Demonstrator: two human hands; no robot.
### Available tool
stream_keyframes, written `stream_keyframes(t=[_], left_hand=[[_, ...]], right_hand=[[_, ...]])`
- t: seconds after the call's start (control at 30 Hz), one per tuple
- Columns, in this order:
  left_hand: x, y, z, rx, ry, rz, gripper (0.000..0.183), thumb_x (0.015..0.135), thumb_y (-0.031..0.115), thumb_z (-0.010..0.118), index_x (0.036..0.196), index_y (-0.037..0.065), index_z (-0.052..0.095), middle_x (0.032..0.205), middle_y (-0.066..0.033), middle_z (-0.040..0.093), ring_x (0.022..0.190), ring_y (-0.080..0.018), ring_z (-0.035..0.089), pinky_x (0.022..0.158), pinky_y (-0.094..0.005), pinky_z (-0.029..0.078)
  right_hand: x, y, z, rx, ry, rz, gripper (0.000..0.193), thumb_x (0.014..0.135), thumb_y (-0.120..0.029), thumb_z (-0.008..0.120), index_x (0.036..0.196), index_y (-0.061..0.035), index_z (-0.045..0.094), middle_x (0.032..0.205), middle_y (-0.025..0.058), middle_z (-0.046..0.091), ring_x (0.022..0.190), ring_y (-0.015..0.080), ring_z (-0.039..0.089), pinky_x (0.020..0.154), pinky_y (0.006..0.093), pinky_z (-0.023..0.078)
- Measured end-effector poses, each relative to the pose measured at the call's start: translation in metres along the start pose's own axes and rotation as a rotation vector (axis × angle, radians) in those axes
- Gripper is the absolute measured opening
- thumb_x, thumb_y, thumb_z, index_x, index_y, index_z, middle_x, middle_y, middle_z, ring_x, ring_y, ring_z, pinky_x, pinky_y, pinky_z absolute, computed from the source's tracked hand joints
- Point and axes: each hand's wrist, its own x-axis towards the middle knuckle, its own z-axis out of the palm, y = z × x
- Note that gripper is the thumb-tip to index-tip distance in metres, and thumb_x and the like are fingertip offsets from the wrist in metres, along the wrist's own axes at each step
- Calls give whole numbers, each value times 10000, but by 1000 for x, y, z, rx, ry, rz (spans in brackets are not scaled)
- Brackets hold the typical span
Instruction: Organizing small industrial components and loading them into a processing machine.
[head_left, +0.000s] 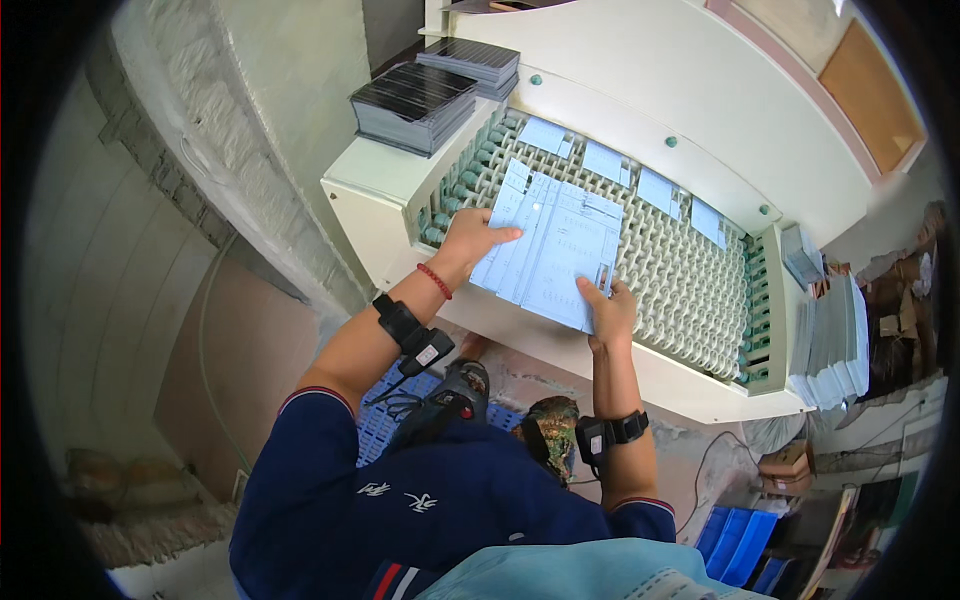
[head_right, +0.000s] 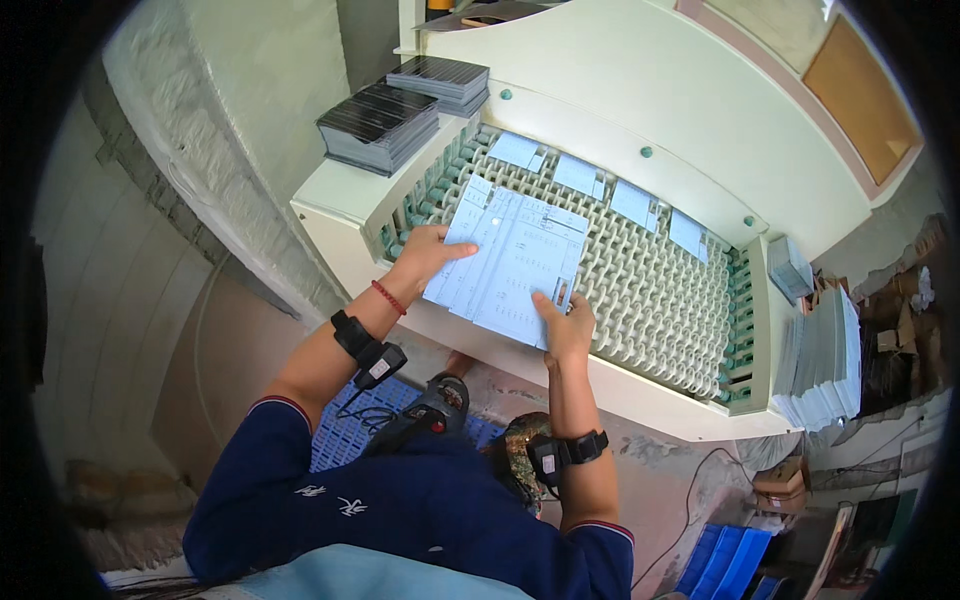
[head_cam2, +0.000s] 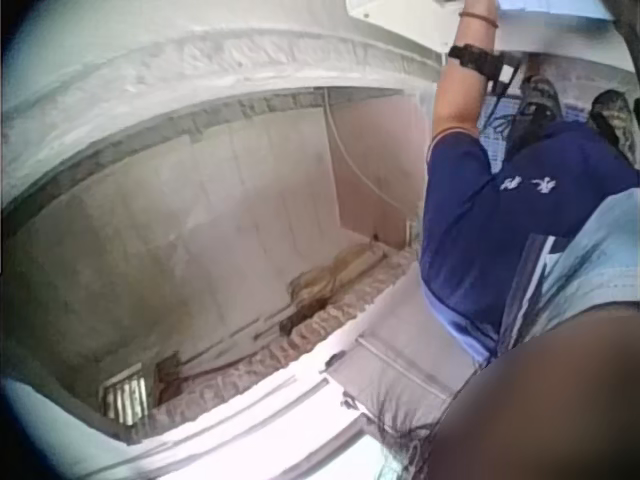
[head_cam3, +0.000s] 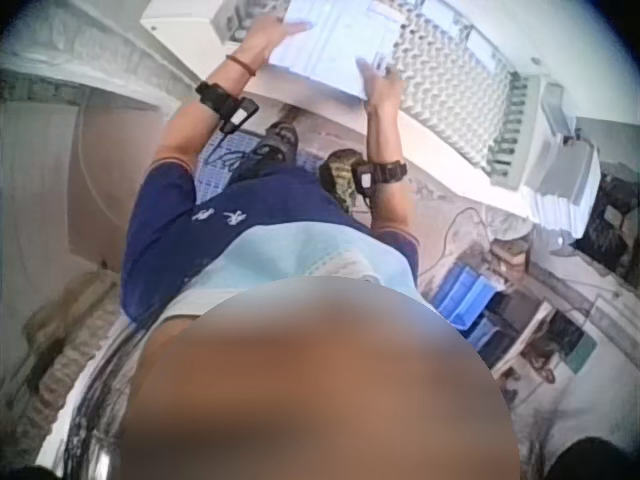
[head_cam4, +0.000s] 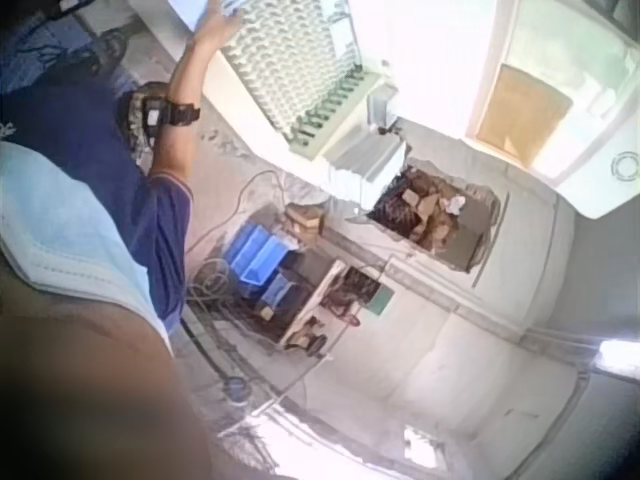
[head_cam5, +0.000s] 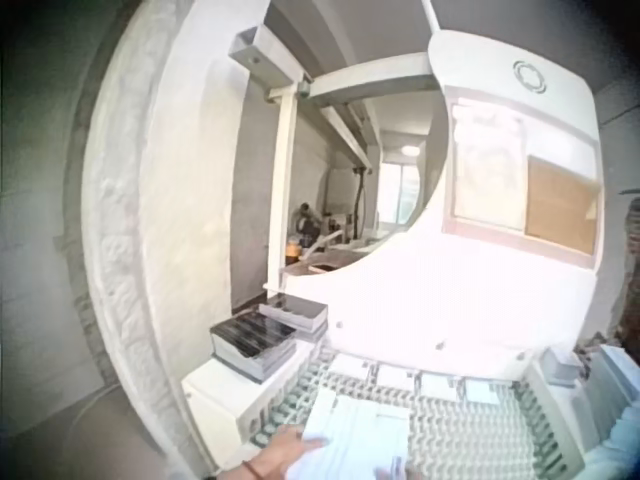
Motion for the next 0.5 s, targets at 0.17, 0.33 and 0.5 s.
stream_keyframes(t=[0.17, 0.33, 0.5], left_hand=[[45, -20, -27, 392, 16, 50, 311, 667, 123, 749, 880, -75, 641, 774, -123, 659, 614, -167, 623, 573, -263, 499], [18, 11, -11, 1321, 259, 241, 514, 686, 278, 721, 1097, 6, 576, 1097, -188, 568, 1036, -304, 534, 846, -374, 446], [2, -23, -3, 1330, 47, 696, 589, 758, 418, 629, 1181, 27, 509, 1229, -194, 466, 1169, -356, 406, 959, -423, 350]], right_hand=[[9, -23, -9, -302, 86, 65, 329, 722, -70, 694, 975, 90, 558, 816, 141, 623, 672, 172, 597, 574, 256, 476], [21, -32, -43, -323, 57, 45, 314, 721, -48, 684, 965, 108, 562, 801, 154, 626, 627, 188, 608, 531, 276, 493], [38, -37, -80, -278, 53, -11, 321, 728, -7, 669, 988, 135, 545, 844, 177, 624, 671, 205, 624, 581, 294, 522]])
